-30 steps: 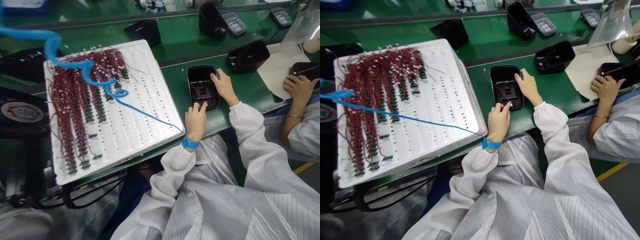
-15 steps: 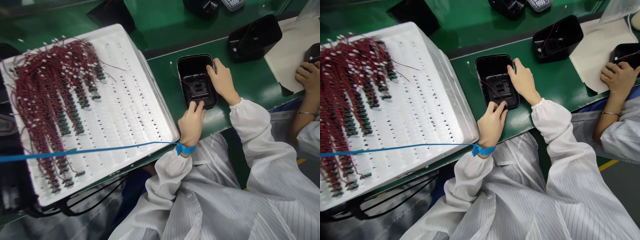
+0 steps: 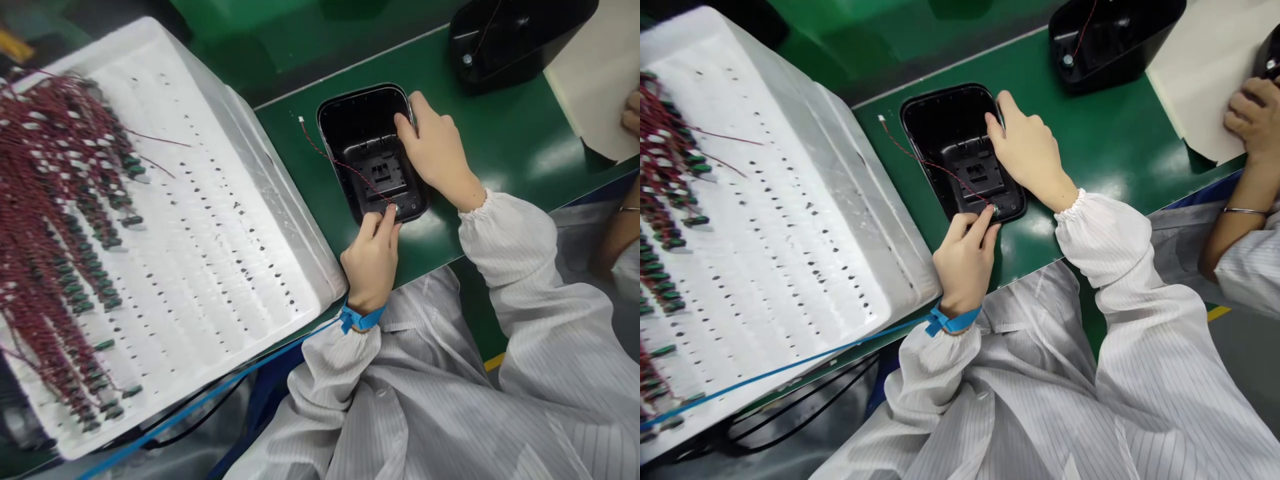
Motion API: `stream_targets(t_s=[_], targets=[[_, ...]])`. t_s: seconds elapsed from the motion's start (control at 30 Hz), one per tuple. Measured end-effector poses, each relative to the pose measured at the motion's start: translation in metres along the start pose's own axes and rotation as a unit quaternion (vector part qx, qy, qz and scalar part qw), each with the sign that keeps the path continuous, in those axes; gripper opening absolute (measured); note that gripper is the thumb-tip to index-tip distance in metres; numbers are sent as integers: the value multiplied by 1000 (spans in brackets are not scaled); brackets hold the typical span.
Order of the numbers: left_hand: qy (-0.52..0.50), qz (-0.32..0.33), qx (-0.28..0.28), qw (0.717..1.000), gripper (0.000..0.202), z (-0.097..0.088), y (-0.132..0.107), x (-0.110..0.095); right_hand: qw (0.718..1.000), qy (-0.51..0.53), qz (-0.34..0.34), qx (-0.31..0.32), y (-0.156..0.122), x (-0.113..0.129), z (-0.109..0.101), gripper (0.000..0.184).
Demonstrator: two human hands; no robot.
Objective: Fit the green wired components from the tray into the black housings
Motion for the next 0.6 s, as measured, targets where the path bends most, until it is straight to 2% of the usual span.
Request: stream_targets(t_s=[0.27, 0.47, 0.6], targets=[[-33, -14, -66, 997, 30, 3, -6, 7, 1000, 9, 6, 11, -3, 1, 0, 18], [8, -1, -46, 999, 31, 3, -8, 5, 998, -43, 52, 16, -6, 8, 0, 20], [11, 9, -50, 999, 33, 3, -9, 5, 996, -73, 44, 22, -9, 11, 1, 21]])
Point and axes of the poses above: each hand's wrist, its own y-axis towards the middle knuckle, its own z-axis out of the palm, x = y × z, the point moved 5 cm from there along y, towards the middle knuckle, and after that the axes turned 15 degrees about y, right-handed, at the moved point
